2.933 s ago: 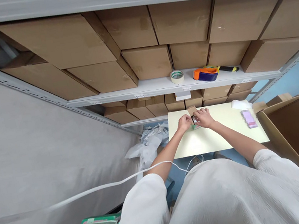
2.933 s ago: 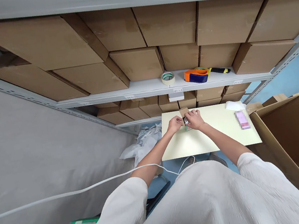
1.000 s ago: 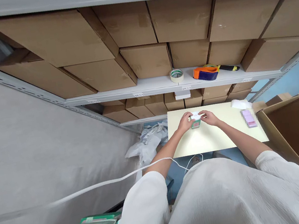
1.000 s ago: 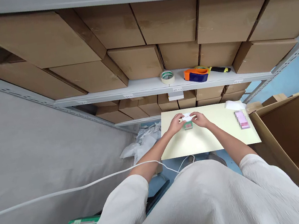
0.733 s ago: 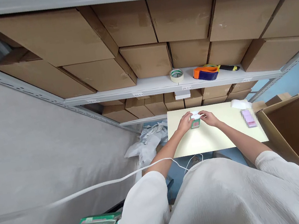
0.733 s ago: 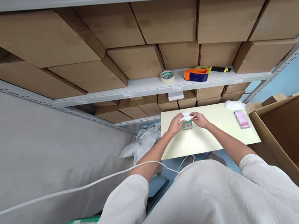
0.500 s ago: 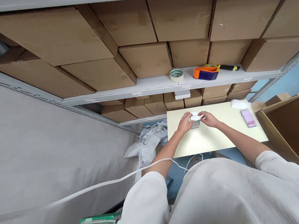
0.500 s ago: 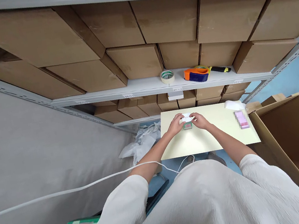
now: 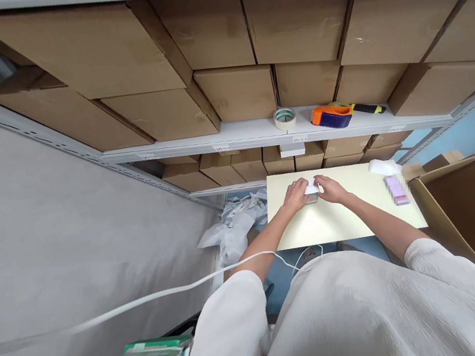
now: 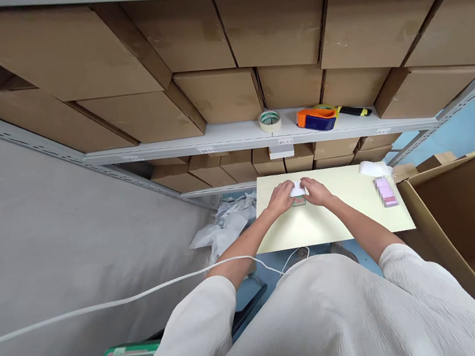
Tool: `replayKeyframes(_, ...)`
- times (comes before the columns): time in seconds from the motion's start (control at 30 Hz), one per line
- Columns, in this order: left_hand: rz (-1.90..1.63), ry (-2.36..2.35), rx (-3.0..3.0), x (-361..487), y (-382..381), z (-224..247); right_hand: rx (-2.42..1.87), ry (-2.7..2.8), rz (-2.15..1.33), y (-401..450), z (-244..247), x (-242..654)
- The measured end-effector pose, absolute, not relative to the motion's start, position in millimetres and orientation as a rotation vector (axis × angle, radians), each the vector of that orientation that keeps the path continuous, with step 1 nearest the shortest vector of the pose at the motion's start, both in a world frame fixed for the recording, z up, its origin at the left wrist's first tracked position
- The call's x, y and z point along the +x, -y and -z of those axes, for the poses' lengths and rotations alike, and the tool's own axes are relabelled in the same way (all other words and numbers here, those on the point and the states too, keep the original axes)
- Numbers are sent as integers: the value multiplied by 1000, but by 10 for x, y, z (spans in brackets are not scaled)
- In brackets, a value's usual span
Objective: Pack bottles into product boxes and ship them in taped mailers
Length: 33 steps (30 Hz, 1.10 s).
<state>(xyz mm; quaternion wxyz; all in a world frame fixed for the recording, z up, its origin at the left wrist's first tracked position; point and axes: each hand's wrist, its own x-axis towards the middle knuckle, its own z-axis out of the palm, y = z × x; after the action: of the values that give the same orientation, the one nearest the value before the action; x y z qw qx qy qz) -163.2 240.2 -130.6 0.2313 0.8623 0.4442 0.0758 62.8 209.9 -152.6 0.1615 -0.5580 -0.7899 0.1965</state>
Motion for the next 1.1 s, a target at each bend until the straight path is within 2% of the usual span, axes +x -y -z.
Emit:
replayKeyframes(0.67,-585,-1436,2162,-2487,-2770,1406,-1475,2096,-711,-2990,1551,-348)
replayKeyframes(1.1,-582,-1566,2110,-2704,-2945,1447,-1474,2120,-759,-3399,1583,-710)
